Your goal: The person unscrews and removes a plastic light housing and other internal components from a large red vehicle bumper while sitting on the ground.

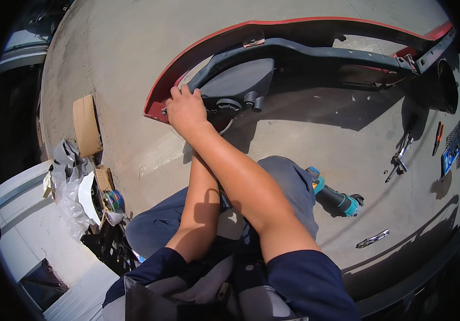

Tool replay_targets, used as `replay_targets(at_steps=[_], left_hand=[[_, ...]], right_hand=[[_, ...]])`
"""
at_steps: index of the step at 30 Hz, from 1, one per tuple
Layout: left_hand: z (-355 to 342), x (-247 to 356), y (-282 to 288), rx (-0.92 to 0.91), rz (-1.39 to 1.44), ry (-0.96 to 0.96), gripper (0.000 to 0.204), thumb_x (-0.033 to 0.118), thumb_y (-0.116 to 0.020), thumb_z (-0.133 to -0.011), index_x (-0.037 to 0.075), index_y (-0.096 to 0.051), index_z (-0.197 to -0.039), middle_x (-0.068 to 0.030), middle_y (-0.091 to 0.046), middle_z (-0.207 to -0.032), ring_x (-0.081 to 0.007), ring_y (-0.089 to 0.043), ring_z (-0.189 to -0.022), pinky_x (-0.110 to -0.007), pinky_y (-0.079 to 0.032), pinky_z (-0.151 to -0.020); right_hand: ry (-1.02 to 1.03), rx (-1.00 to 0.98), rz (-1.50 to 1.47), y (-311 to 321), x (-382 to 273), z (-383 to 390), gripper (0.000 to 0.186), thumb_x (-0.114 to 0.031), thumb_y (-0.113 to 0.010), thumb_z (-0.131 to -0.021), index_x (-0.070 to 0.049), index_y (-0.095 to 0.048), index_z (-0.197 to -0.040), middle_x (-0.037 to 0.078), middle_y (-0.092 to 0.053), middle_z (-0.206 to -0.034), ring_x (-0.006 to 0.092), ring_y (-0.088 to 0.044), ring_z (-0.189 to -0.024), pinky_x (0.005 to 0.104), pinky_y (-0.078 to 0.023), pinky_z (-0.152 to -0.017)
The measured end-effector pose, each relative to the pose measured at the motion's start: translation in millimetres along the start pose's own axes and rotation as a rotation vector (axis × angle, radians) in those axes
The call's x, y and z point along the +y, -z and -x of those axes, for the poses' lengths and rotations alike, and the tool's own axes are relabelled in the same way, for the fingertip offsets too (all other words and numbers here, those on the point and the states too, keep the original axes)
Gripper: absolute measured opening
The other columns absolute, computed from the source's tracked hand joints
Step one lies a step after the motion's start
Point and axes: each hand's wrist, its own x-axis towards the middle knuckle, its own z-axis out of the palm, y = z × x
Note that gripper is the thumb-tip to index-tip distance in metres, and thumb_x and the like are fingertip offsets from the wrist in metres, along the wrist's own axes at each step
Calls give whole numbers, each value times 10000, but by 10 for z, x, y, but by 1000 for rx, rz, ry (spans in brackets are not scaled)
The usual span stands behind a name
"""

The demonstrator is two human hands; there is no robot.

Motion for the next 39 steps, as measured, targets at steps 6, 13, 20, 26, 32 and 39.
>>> replay_targets(at_steps=[6, 13, 20, 26, 32, 39], left_hand=[[23, 7, 16, -11, -3, -2, 397, 244, -692, -928, 14, -547, -1217, -203, -659, -1116, -327, -684, -991, -419, -539, -812], [-5, 45, 17, -24, -2, -12, 396, 242, -691, -930, 12, -549, -1220, -203, -663, -1115, -323, -684, -991, -416, -537, -815], [34, 50, 70, -27, -6, -12, 395, 241, -690, -933, 11, -552, -1223, -202, -667, -1114, -318, -685, -991, -413, -536, -818], [49, 41, 60, -36, -9, -16, 395, 239, -689, -934, 10, -555, -1226, -202, -670, -1113, -315, -685, -991, -410, -534, -820], [56, 48, 64, -49, -12, -20, 394, 238, -688, -936, 8, -557, -1229, -201, -673, -1112, -311, -685, -991, -407, -533, -823], [63, 50, 60, -57, -15, -24, 394, 236, -687, -938, 7, -560, -1232, -200, -677, -1112, -307, -686, -991, -404, -531, -826]], right_hand=[[3, -26, 9, 38, -6, 19, 200, -185, -616, -891, -116, -737, -1034, 69, -591, -1176, 259, -540, -1162, 434, -461, -917], [-15, 11, -1, 26, 15, 8, 198, -202, -601, -901, -118, -745, -1007, 60, -596, -1165, 251, -543, -1150, 434, -468, -915], [-12, 55, -27, -23, -24, 22, 195, -202, -597, -898, -116, -751, -982, 52, -602, -1132, 246, -547, -1135, 437, -467, -922], [-14, 82, -35, -27, -23, 23, 192, -197, -597, -894, -114, -755, -966, 55, -603, -1112, 247, -552, -1123, 442, -468, -924], [-16, 72, -38, -31, -16, 22, 191, -198, -598, -891, -112, -757, -956, 56, -604, -1108, 246, -553, -1115, 440, -469, -917], [-15, 88, -42, -41, -27, 32, 193, -205, -600, -887, -116, -757, -953, 54, -602, -1104, 249, -549, -1118, 436, -467, -911]])
